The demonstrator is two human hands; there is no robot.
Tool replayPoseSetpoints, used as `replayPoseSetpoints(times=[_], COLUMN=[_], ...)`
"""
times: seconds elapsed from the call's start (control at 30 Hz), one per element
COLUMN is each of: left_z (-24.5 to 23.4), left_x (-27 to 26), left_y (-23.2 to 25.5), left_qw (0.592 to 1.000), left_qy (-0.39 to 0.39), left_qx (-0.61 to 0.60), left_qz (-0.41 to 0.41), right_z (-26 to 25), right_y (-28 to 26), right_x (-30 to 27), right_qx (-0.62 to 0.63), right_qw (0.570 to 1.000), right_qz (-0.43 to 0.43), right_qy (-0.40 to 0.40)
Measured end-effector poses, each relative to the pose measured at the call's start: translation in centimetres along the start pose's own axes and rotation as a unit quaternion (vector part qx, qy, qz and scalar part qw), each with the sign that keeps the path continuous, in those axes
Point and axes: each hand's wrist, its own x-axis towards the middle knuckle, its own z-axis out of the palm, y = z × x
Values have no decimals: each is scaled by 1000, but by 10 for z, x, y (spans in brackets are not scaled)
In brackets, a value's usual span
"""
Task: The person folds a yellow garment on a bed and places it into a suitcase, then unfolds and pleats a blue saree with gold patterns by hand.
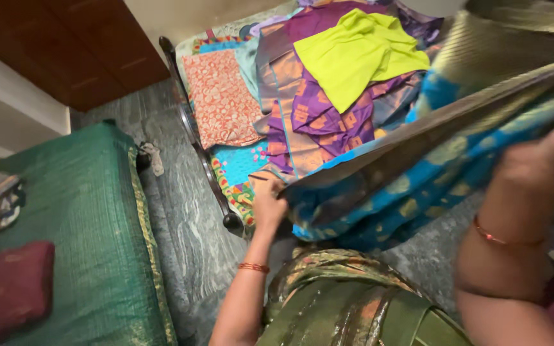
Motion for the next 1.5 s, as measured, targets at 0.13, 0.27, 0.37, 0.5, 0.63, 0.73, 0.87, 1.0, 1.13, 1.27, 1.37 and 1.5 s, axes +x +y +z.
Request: replayPoseSetpoints(times=[0.13, 0.27, 0.37, 0.5, 0.63, 0.73, 0.87, 1.0, 1.13, 1.27, 1.37, 1.5], left_z=[20, 25, 21, 30, 52, 67, 59, 45, 20, 0, -4, -62], left_x=[20, 54, 66, 92, 86, 88, 87, 92, 93, 103, 115, 142], left_y=[-115, -140, -144, -135, -126, -128, -125, -105, -67, -29, 9, 57], left_qw=[975, 817, 828, 824, 803, 850, 913, 751, 722, 835, 942, 989], left_qy=[-74, -108, -112, -82, -29, 5, 19, 25, -1, -89, -95, -42], left_qx=[-28, -350, -341, -301, -333, -320, -151, -414, -530, -449, -222, -91], left_qz=[-207, -446, -431, -472, -493, -418, -378, -515, -445, -305, -233, -105], right_z=[-1, -10, -21, -43, -66, -86, -106, -116, -131, -137, -139, -123], right_y=[25, 69, 104, 141, 175, 194, 218, 242, 253, 266, 277, 318], right_x=[4, 21, 35, 58, 75, 77, 86, 109, 114, 124, 128, 146], right_qx=[-2, 1, 1, -13, -29, -41, -57, -64, -83, -109, -122, -142], right_qw=[999, 998, 997, 995, 995, 994, 992, 991, 989, 987, 985, 981], right_qz=[31, 53, 71, 83, 85, 91, 101, 100, 108, 108, 114, 119], right_qy=[-22, -36, -42, -50, -48, -47, -50, -57, -51, -52, -48, -62])
